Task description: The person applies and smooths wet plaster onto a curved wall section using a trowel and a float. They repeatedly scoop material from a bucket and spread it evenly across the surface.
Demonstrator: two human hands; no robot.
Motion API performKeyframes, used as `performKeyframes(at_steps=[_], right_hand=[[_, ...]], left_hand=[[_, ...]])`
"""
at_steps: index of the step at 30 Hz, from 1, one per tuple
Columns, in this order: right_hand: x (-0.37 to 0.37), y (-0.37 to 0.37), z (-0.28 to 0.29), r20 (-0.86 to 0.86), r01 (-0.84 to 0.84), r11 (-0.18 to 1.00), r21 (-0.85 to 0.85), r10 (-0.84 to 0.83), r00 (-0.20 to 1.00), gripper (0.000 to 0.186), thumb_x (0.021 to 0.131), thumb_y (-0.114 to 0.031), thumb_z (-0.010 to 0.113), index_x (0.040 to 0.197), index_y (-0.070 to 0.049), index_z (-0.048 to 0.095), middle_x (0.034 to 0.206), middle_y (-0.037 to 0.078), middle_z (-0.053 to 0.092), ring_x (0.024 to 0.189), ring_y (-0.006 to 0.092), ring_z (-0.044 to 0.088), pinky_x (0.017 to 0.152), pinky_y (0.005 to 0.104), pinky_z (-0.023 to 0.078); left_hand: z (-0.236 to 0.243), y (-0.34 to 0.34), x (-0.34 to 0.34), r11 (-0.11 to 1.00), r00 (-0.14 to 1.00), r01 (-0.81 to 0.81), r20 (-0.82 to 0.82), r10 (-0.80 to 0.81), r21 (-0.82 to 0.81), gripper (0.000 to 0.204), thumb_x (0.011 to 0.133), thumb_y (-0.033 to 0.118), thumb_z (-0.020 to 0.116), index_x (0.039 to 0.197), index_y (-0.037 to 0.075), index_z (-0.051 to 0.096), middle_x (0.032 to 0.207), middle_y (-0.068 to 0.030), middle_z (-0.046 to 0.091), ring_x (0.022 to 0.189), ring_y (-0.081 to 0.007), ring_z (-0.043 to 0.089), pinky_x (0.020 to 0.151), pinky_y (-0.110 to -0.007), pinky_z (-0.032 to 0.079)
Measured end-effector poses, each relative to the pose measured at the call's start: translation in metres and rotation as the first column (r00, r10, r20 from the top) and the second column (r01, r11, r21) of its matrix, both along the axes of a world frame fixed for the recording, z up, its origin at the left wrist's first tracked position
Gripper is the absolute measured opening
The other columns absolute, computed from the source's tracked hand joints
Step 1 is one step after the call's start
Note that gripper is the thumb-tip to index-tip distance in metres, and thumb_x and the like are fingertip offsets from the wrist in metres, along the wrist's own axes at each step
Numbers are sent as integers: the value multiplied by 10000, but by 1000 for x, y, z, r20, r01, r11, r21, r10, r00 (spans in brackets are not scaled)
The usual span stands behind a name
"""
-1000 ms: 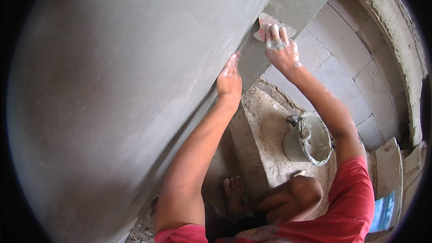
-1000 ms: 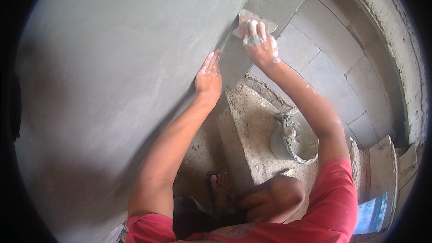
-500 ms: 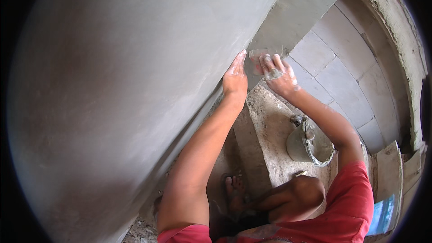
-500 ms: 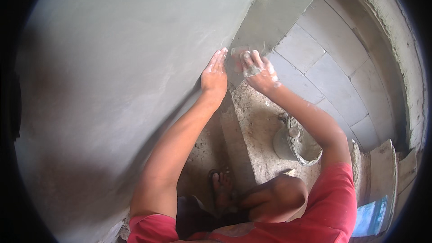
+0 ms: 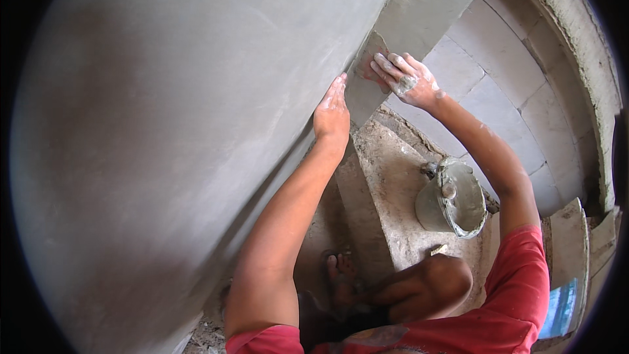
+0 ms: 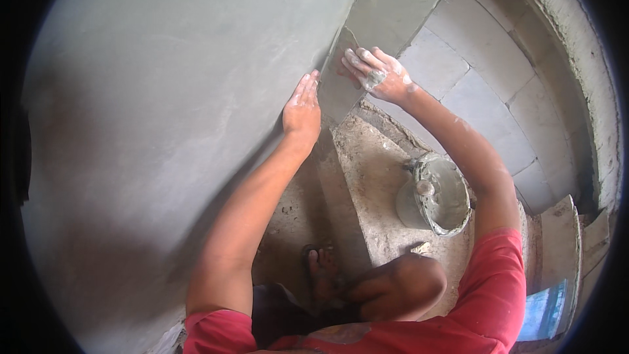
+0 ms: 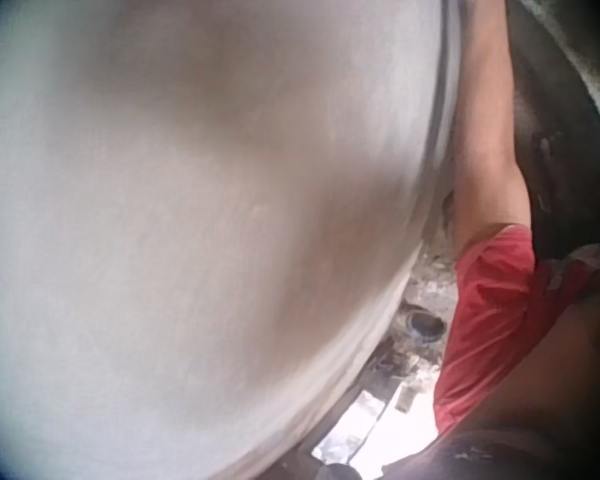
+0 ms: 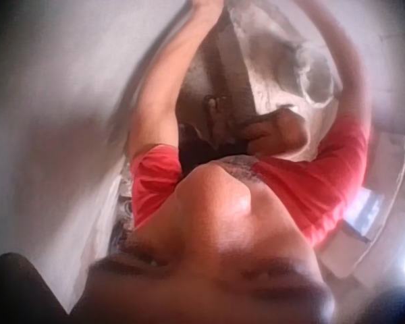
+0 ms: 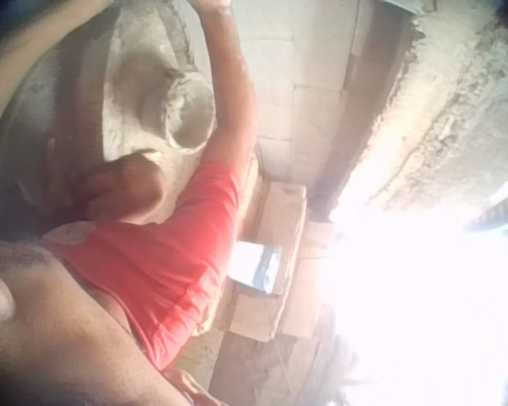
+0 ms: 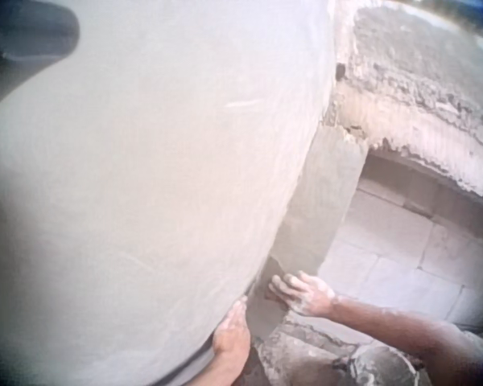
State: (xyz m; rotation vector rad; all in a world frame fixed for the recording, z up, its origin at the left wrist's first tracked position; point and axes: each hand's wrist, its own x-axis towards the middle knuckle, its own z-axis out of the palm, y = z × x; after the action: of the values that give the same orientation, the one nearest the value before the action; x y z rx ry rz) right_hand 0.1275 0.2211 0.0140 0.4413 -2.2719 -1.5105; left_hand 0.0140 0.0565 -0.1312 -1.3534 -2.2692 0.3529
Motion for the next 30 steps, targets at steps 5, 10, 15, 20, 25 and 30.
performKeyframes(at_steps=[5, 10, 15, 20, 25, 30], right_hand=[[-11, -1, -8, 7, -14, 1000, -19, 14, 1000, 506, 917, -264, 671, 1382, -63, 658, 1435, 18, 607, 1330, 193, 538, 1004, 337, 503], [-20, -7, -16, -10, 82, 997, -15, -82, 997, 468, 917, -260, 678, 1326, -33, 687, 1410, 37, 622, 1303, 206, 543, 992, 342, 499], [-30, -15, -22, -12, 155, 987, 33, -155, 988, 373, 925, -243, 667, 1224, -21, 699, 1362, 53, 617, 1247, 232, 537, 934, 358, 498], [-27, -9, -20, 9, 131, 991, 14, -131, 991, 461, 901, -261, 697, 1299, -29, 710, 1380, 63, 636, 1290, 234, 556, 991, 351, 505], [-10, 4, -9, -2, 96, 995, -33, -96, 995, 515, 894, -242, 686, 1370, -47, 688, 1425, 59, 636, 1303, 228, 574, 1027, 351, 508], [-11, 17, -10, 2, 16, 998, -53, -15, 1000, 568, 899, -198, 652, 1452, -71, 639, 1489, 39, 607, 1348, 219, 554, 1065, 350, 492]], left_hand=[[1, 0, 0, 1000, 1000, -8, -6, 8, 20, 646, 1098, 212, 404, 1672, -57, 276, 1825, -106, 133, 1693, -254, 14, 1369, -437, -69], [2, 0, -1, 1000, 1000, 4, -9, -4, 9, 649, 1098, 231, 398, 1666, -63, 288, 1822, -122, 137, 1693, -255, 27, 1369, -441, -70], [2, 0, -2, 1000, 1000, 11, 4, -11, -7, 654, 1093, 243, 401, 1664, -60, 299, 1821, -122, 143, 1694, -262, 17, 1367, -452, -81], [-2, 1, -5, 1000, 1000, 9, -3, -9, 14, 649, 1100, 242, 395, 1667, -57, 292, 1822, -109, 148, 1694, -263, 3, 1363, -453, -93], [-7, 2, -6, 1000, 1000, 5, -26, -5, -3, 643, 1105, 230, 387, 1671, -55, 280, 1824, -95, 149, 1694, -263, -5, 1362, -452, -93], [-7, 3, -6, 999, 1000, 13, 3, -13, -43, 652, 1104, 233, 396, 1676, -52, 267, 1827, -94, 132, 1694, -254, 1, 1365, -441, -85]])
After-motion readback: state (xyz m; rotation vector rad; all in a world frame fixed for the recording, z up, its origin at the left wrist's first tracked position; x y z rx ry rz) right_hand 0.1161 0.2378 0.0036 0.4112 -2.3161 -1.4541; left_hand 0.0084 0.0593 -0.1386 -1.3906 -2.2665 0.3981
